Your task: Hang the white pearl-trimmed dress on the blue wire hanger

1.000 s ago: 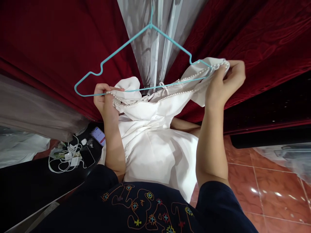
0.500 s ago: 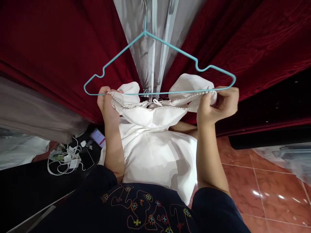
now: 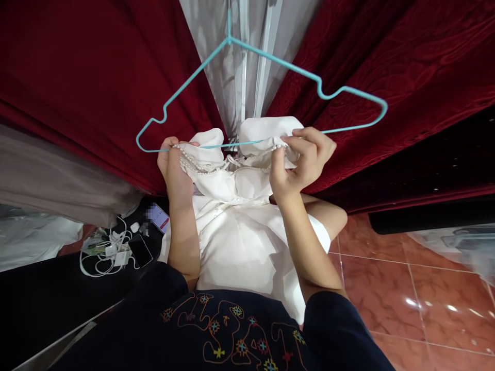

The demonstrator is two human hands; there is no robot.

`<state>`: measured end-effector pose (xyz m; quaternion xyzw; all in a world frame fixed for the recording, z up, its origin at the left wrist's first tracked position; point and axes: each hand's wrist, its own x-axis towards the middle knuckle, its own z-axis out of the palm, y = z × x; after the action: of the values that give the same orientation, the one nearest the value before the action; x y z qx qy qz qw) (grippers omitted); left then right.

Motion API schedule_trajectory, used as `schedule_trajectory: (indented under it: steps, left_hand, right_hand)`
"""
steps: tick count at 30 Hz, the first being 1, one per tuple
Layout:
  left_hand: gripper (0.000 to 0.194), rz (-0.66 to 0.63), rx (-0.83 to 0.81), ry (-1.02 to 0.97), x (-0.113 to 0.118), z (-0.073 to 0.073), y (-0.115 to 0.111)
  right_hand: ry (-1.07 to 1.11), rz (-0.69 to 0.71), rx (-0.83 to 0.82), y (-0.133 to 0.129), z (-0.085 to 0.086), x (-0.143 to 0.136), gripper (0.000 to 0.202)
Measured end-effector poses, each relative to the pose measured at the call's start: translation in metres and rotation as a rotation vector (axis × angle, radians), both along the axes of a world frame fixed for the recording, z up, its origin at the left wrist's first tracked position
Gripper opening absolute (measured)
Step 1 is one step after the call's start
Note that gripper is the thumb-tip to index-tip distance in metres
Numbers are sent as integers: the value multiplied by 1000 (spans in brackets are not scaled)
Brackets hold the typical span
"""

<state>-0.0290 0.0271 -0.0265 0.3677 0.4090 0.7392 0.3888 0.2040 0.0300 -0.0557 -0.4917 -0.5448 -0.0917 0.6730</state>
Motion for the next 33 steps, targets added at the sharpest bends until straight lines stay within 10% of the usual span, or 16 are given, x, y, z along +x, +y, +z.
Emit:
schedule_trajectory:
  steps: [7,24,33]
  left_hand:
    - [12,-7,0,-30,6,4,-4]
    - [20,-184,-96,452,-71,-18,-12]
    - [12,383,7,497,-104,-15,-5]
  right_hand:
    - [3,367,-167,-11,19,-22,32]
    - [-44,399,-162,-1,12,-8,24]
    - [-46,356,-198,3,11,-7,26]
